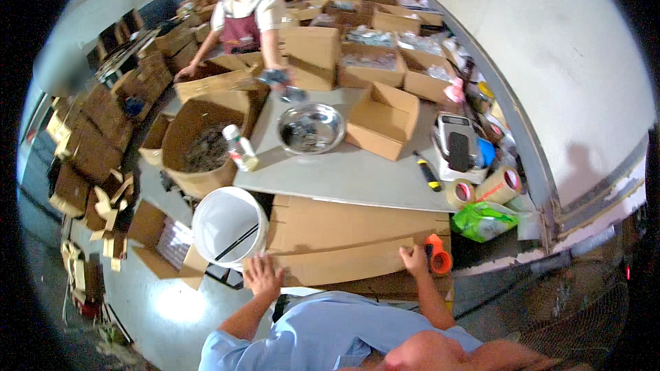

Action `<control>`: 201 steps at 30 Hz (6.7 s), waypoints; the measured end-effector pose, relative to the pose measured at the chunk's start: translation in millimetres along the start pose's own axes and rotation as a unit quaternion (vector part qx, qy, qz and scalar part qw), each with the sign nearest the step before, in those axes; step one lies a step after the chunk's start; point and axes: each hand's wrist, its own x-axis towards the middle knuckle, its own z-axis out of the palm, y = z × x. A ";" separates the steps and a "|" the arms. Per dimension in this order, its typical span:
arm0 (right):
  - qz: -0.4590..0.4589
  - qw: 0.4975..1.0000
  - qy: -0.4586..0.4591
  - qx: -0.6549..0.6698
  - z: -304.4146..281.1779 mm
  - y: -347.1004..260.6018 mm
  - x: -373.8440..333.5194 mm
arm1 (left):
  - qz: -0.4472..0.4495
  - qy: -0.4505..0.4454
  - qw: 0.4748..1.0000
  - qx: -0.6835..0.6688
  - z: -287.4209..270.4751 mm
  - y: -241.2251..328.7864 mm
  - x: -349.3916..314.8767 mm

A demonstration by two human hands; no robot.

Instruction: The person places a drawer slide and bags of hardware into a long cardboard box, folds the box shut, seals it with tape, and moves it onto a pile of similar boxes.

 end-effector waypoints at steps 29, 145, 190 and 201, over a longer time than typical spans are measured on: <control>-0.079 0.656 -0.702 0.266 286.9 -286.6 -196.5 | -0.129 0.651 0.091 -0.743 -125.5 -331.2 -438.1; 0.216 0.716 -0.515 -0.418 -27.4 -53.8 117.0 | 0.441 -0.304 0.843 0.046 28.4 165.4 213.8; -0.104 0.882 0.084 -0.452 -17.7 -75.7 94.8 | 0.227 0.279 0.931 -0.059 -51.3 175.2 142.6; -0.090 0.889 0.047 -0.447 -1.3 -66.9 104.1 | 0.235 0.103 0.966 0.018 59.2 95.6 34.9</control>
